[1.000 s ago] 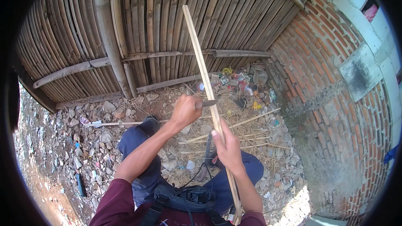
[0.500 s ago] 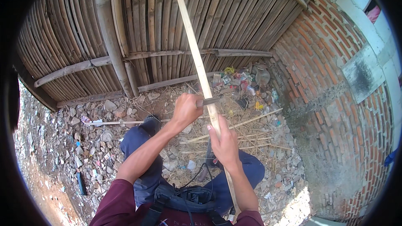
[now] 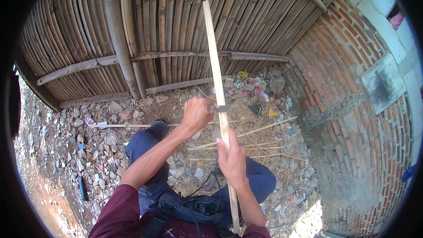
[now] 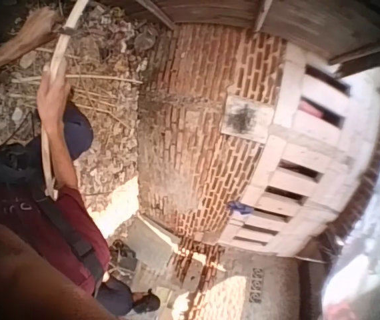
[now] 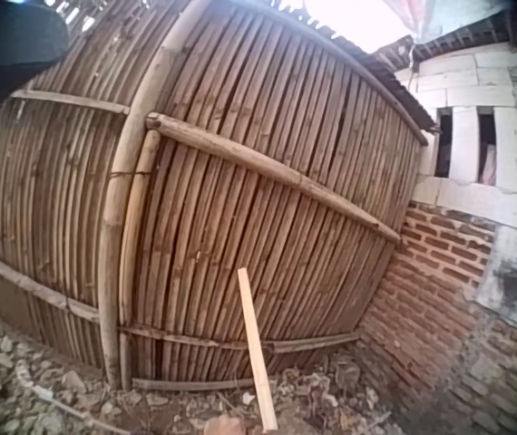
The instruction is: The person peels and whittles long strips of bamboo using a knife.
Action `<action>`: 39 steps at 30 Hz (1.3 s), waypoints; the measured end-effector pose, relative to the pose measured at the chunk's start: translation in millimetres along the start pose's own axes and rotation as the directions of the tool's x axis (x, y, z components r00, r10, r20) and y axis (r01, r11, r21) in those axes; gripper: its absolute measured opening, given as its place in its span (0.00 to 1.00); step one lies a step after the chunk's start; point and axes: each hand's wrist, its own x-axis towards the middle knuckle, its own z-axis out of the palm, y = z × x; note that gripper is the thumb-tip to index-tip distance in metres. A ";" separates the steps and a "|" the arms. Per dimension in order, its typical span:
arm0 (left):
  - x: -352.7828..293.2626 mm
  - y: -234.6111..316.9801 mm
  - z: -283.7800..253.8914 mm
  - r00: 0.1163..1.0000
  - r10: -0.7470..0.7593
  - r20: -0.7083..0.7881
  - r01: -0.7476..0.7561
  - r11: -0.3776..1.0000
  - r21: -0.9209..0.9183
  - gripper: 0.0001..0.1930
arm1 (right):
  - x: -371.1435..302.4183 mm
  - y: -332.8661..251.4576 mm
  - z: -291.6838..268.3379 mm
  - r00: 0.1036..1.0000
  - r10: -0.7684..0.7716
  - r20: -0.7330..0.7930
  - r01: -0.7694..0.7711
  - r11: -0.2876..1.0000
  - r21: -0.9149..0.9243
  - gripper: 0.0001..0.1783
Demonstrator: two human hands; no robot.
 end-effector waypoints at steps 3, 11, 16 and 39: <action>1.9 0.6 -1.5 1.000 -0.004 0.018 0.003 1.000 0.019 0.11 | -0.3 -1.4 1.2 0.999 -0.038 -0.022 0.036 0.997 -0.069 0.21; 4.1 -1.6 4.4 1.000 0.019 -0.004 -0.019 1.000 0.022 0.07 | -5.2 0.7 0.6 0.997 -0.060 -0.045 0.055 0.993 -0.108 0.21; 5.5 -0.8 8.6 0.999 0.031 -0.010 -0.031 0.999 0.009 0.07 | -8.7 1.2 -0.6 0.998 -0.028 -0.052 0.022 0.993 -0.116 0.21; 25.7 -31.7 -16.4 0.993 -0.074 -0.094 0.073 0.997 -0.014 0.06 | -36.2 18.3 7.6 0.991 0.094 0.093 -0.095 0.995 0.012 0.22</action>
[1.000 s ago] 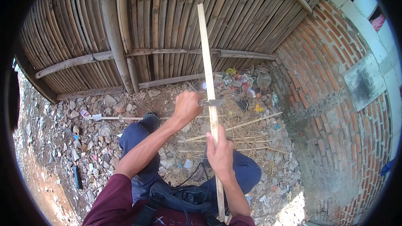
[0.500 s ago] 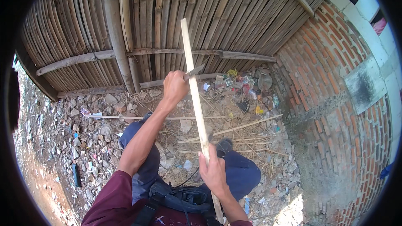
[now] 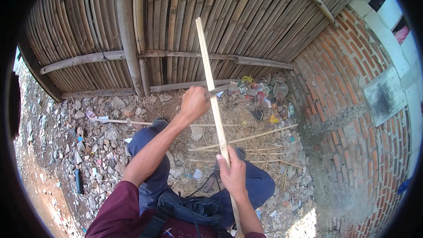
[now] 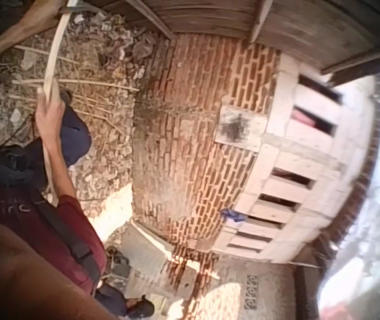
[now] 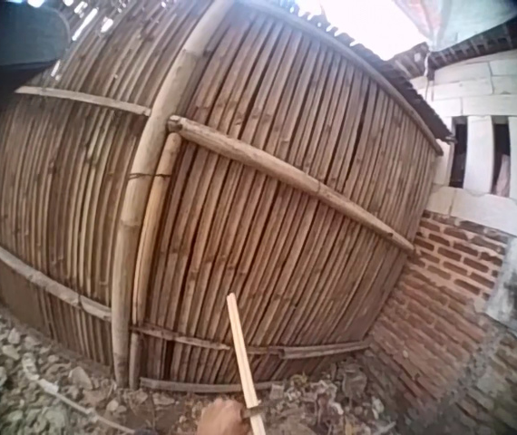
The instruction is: The person peels and whittles long strips of bamboo using a knife.
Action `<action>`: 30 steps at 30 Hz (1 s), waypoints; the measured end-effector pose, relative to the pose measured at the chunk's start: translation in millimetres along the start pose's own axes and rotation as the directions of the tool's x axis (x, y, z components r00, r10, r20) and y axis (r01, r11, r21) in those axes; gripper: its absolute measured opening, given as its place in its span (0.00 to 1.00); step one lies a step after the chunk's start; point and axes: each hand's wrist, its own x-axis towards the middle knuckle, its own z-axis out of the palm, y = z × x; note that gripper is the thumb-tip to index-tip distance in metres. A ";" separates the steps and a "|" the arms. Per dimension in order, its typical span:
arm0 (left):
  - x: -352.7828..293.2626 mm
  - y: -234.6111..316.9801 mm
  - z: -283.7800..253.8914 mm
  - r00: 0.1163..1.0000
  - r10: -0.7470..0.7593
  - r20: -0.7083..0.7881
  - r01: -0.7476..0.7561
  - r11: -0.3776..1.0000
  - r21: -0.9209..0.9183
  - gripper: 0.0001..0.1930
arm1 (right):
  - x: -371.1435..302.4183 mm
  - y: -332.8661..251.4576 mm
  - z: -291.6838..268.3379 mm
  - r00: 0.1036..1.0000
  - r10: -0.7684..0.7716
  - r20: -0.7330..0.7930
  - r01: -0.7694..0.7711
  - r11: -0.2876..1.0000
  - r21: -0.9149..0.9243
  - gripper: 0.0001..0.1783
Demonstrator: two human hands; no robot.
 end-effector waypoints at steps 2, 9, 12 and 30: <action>-0.8 -1.5 1.0 1.000 0.019 -0.015 -0.019 1.000 0.005 0.09 | 5.5 2.6 4.3 0.999 0.041 -0.028 -0.038 0.996 0.075 0.27; -2.3 0.3 -3.3 0.999 -0.005 0.053 0.005 1.000 0.010 0.07 | 23.7 8.3 6.1 0.998 0.013 -0.056 -0.003 0.984 0.177 0.34; -6.0 6.5 -0.7 0.998 0.028 0.048 -0.028 1.000 0.009 0.08 | 30.1 11.5 7.6 0.996 -0.009 -0.088 0.028 0.976 0.215 0.33; -17.7 14.6 21.6 0.986 0.133 0.096 -0.120 0.984 -0.129 0.04 | 79.4 -5.4 4.4 0.981 -0.098 -0.170 0.136 0.964 0.229 0.26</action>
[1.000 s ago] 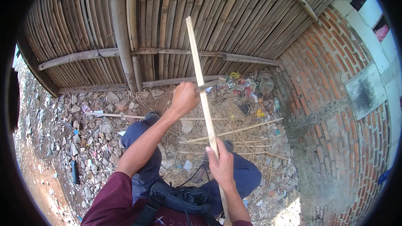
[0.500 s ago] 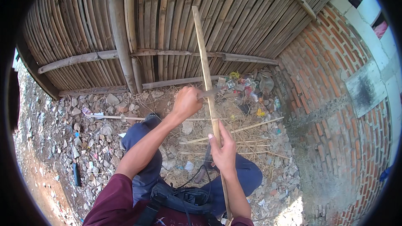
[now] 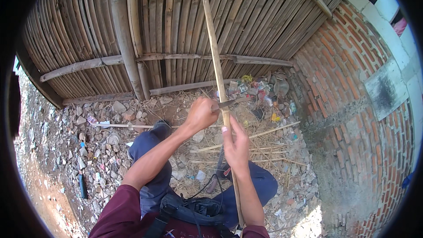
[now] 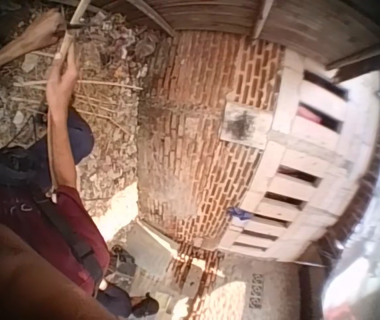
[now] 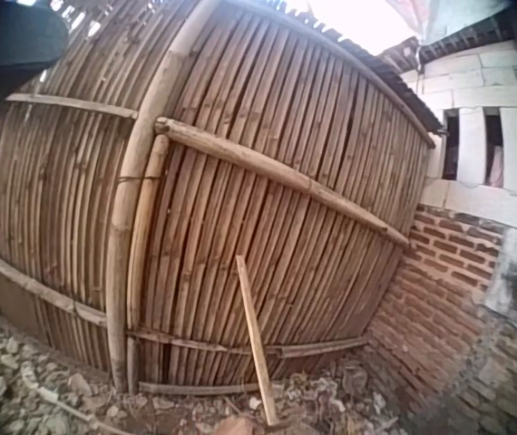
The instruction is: The person peels and whittles long strips of bamboo using a knife.
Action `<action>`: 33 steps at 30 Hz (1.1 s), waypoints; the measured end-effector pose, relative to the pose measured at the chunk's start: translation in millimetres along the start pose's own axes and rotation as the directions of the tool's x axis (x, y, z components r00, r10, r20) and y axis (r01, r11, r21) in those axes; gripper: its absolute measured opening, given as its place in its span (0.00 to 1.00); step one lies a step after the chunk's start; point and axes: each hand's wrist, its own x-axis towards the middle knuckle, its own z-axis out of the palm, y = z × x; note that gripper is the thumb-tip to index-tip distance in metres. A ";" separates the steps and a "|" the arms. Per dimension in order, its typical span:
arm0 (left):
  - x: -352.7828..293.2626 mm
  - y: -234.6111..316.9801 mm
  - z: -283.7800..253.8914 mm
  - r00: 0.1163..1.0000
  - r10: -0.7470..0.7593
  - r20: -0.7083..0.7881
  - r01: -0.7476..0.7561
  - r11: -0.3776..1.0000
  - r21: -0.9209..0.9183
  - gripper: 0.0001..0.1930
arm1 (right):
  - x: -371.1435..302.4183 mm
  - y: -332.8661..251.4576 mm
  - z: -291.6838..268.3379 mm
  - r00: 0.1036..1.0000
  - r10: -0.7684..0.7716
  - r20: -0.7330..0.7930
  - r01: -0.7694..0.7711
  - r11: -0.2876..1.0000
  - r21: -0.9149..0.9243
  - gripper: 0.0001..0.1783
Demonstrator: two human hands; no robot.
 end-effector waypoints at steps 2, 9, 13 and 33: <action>-0.4 0.7 -0.5 1.000 0.000 0.007 0.000 1.000 0.016 0.05 | -1.8 -11.7 -4.8 0.966 0.209 0.150 -0.241 0.940 0.243 0.27; -3.4 9.3 -3.0 0.999 -0.031 -0.020 0.032 0.998 0.062 0.09 | -3.9 -0.7 -6.4 0.973 0.145 0.182 -0.189 0.948 0.255 0.30; -5.2 9.5 -3.6 0.998 -0.059 -0.033 0.062 0.994 0.088 0.12 | -7.8 -10.3 -5.2 0.997 0.013 0.076 -0.010 0.999 -0.044 0.27; 38.8 -15.5 -49.6 0.939 -0.202 -0.278 0.227 0.972 0.059 0.06 | -58.4 -19.5 3.6 0.990 -0.064 0.124 0.087 0.979 -0.185 0.26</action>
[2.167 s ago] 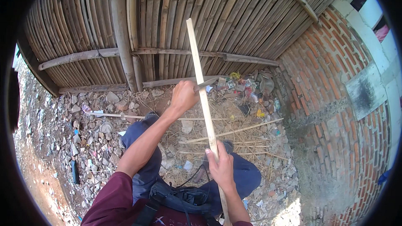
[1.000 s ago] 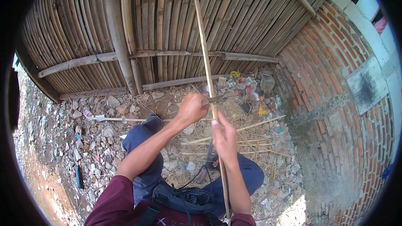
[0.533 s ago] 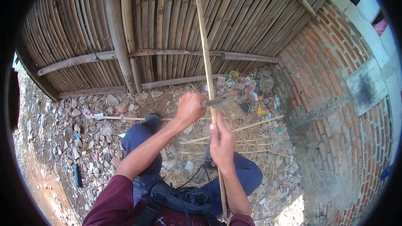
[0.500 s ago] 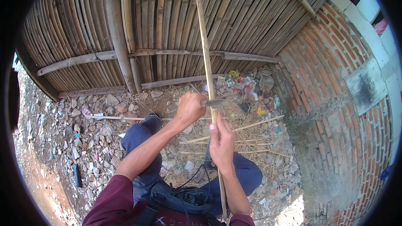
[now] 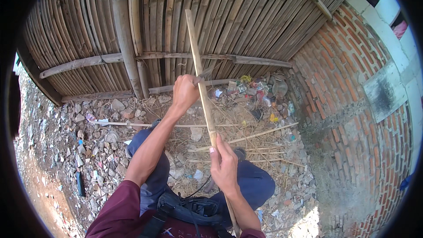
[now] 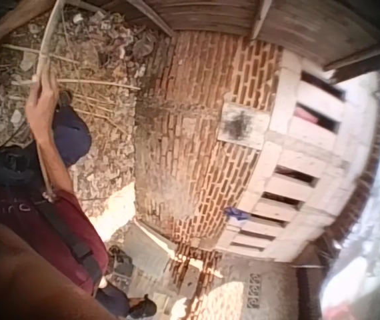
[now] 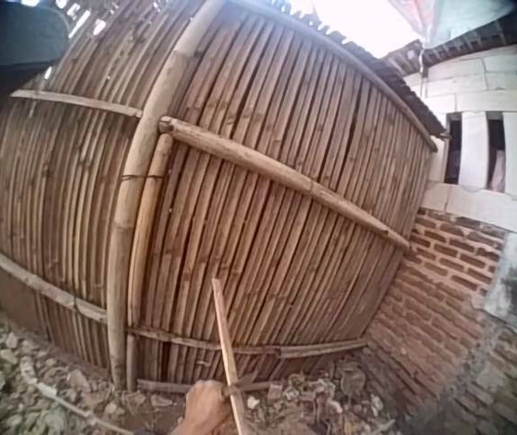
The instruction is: The person peels and whittles long strips of bamboo using a knife.
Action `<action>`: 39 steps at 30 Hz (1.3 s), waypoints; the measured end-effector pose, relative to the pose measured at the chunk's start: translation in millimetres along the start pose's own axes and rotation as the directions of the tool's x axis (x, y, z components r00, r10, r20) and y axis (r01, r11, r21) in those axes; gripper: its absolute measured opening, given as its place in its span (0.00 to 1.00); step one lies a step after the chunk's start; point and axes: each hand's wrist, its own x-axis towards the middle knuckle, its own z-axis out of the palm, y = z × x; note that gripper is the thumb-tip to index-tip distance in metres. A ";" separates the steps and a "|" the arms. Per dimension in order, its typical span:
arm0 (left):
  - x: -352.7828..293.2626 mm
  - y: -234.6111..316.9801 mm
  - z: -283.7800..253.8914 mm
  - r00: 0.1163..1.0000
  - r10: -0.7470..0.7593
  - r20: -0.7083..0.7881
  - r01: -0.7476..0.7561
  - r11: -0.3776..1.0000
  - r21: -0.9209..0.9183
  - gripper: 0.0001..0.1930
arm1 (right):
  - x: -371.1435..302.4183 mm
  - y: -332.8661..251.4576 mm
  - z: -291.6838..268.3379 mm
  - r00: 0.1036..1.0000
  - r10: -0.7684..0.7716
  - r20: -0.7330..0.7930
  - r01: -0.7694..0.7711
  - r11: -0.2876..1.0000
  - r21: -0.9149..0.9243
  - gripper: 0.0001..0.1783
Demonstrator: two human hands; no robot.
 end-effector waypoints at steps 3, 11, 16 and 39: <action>-2.9 -5.0 -0.7 0.998 0.045 -0.040 -0.045 0.999 0.001 0.08 | -6.0 -1.7 -0.6 0.999 0.037 0.013 -0.038 0.998 0.056 0.26; -34.0 13.0 7.9 0.988 0.107 0.114 -0.099 0.992 -0.079 0.05 | 21.7 7.8 -2.1 0.996 0.078 -0.053 -0.074 0.995 0.071 0.26; -46.5 10.4 16.5 0.971 0.203 0.123 -0.195 0.978 -0.075 0.04 | 44.0 10.5 -8.3 0.994 0.095 -0.060 -0.087 0.989 0.120 0.26; -51.4 14.3 15.0 0.962 0.150 0.228 -0.144 0.989 -0.041 0.10 | 47.0 1.6 -8.7 0.993 -0.073 -0.096 0.077 0.996 0.039 0.26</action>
